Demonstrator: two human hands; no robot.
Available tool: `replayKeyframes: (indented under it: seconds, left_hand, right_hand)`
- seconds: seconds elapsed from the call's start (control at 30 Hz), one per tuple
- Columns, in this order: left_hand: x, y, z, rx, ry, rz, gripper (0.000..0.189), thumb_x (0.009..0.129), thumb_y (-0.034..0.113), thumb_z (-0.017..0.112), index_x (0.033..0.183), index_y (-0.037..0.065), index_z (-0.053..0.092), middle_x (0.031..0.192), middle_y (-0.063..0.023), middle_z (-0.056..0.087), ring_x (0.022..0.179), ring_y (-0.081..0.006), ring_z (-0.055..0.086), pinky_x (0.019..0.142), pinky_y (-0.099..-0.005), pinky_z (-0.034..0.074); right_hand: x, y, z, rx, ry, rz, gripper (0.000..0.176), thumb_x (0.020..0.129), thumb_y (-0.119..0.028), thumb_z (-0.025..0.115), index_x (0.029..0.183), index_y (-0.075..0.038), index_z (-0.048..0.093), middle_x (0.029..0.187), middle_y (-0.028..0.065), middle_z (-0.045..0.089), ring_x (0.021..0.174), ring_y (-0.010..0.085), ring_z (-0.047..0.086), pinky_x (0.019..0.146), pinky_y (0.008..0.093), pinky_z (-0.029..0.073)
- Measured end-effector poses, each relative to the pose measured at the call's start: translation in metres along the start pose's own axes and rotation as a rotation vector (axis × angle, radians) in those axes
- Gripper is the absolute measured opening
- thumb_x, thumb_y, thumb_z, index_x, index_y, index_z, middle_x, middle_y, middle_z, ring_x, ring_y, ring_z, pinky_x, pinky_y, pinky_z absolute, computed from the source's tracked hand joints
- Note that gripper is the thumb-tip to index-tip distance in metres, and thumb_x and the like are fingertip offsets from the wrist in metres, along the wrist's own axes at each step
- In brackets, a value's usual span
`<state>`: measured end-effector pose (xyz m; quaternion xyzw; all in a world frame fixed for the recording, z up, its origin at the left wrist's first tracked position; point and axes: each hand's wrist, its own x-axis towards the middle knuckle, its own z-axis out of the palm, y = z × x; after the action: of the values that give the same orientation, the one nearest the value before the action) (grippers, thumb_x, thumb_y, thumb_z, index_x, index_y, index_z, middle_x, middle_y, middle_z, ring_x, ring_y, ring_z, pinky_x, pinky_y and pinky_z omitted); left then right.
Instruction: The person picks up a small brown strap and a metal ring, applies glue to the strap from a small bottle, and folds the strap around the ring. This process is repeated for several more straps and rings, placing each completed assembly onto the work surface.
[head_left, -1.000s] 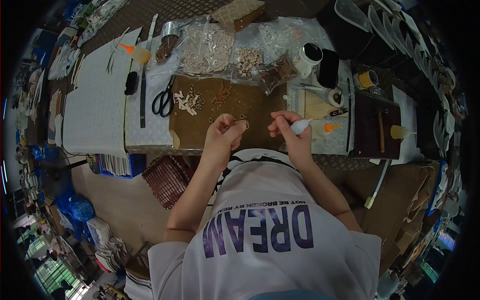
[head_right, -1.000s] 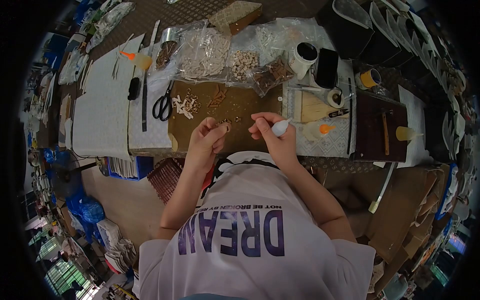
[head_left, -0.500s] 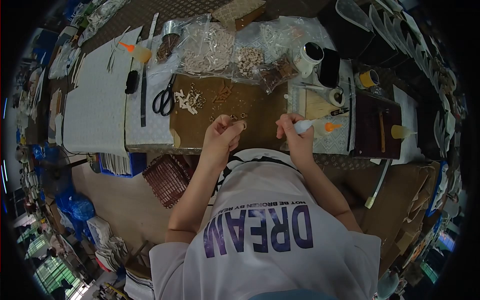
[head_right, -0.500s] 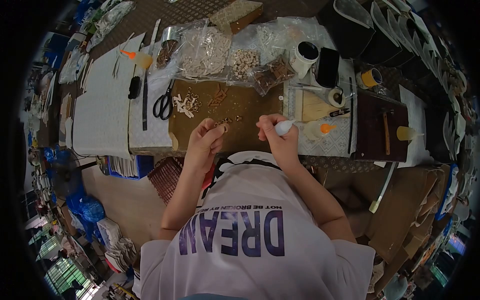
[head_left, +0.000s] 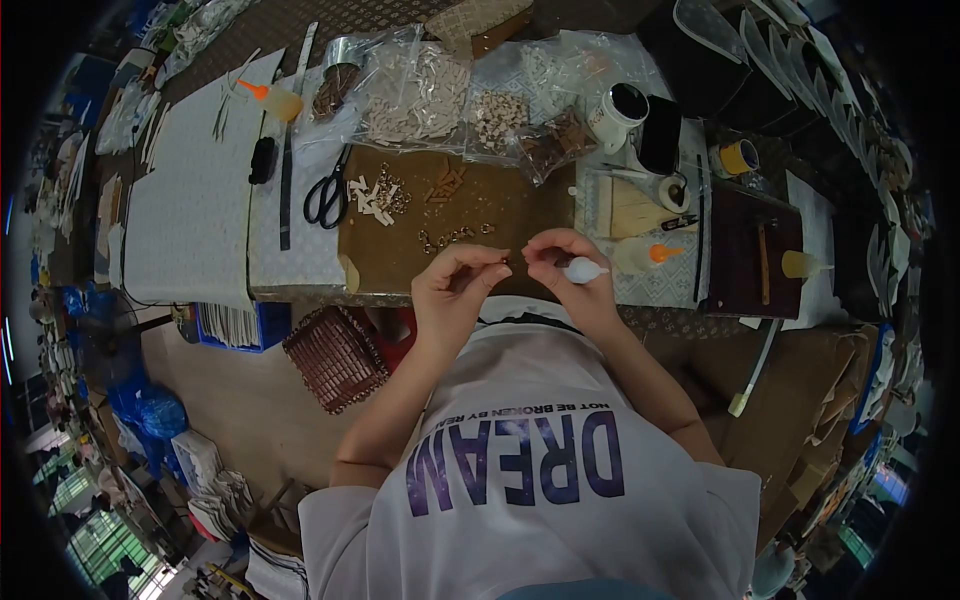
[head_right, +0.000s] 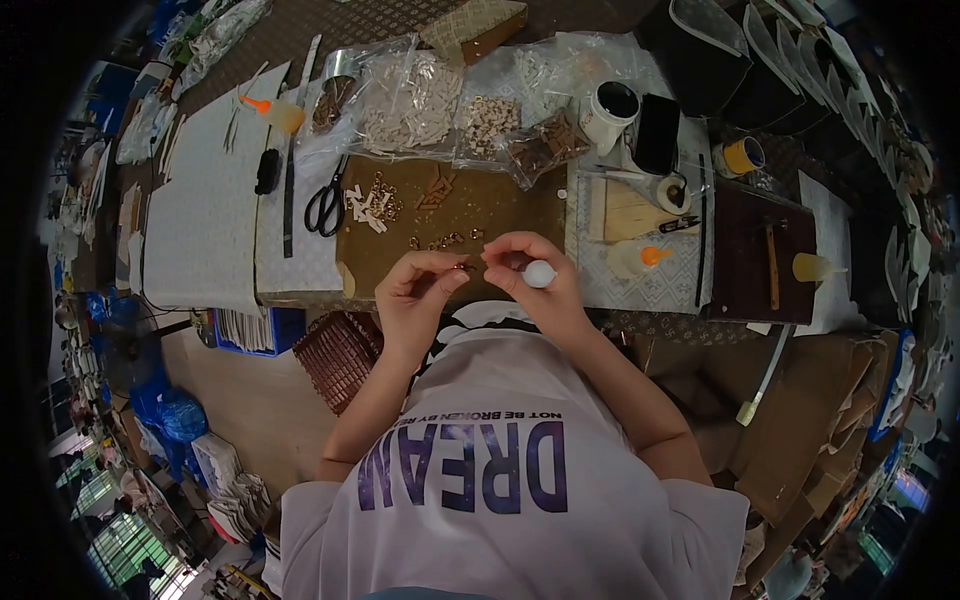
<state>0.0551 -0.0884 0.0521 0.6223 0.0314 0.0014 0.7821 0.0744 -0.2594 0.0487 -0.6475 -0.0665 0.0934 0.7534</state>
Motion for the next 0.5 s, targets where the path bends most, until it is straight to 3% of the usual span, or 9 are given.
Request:
replayKeyframes:
  seconds: [0.33, 0.5]
  left_hand:
    - [-0.0007, 0.0005, 0.0027, 0.159, -0.036, 0.208, 0.017, 0.073, -0.01, 0.067, 0.085, 0.001, 0.064, 0.091, -0.007, 0.063, 0.078, -0.0106, 0.059, 0.064, -0.021, 0.048]
    - [-0.0019, 0.0015, 0.0019, 0.187, -0.057, 0.176, 0.016, 0.073, -0.01, 0.066, 0.084, 0.001, 0.065, 0.091, -0.0071, 0.063, 0.078, -0.0125, 0.061, 0.066, -0.0225, 0.049]
  right_hand:
    - [0.0002, -0.0015, 0.0024, -0.022, -0.08, -0.032, 0.021, 0.078, 0.004, 0.065, 0.096, -0.003, 0.057, 0.094, 0.0032, 0.057, 0.087, 0.0103, 0.055, 0.077, 0.0239, 0.045]
    - [0.0009, 0.0072, -0.0017, -0.055, -0.107, -0.128, 0.021, 0.08, 0.005, 0.061, 0.097, -0.003, 0.053, 0.094, 0.0034, 0.055, 0.084, 0.0102, 0.054, 0.074, 0.023, 0.044]
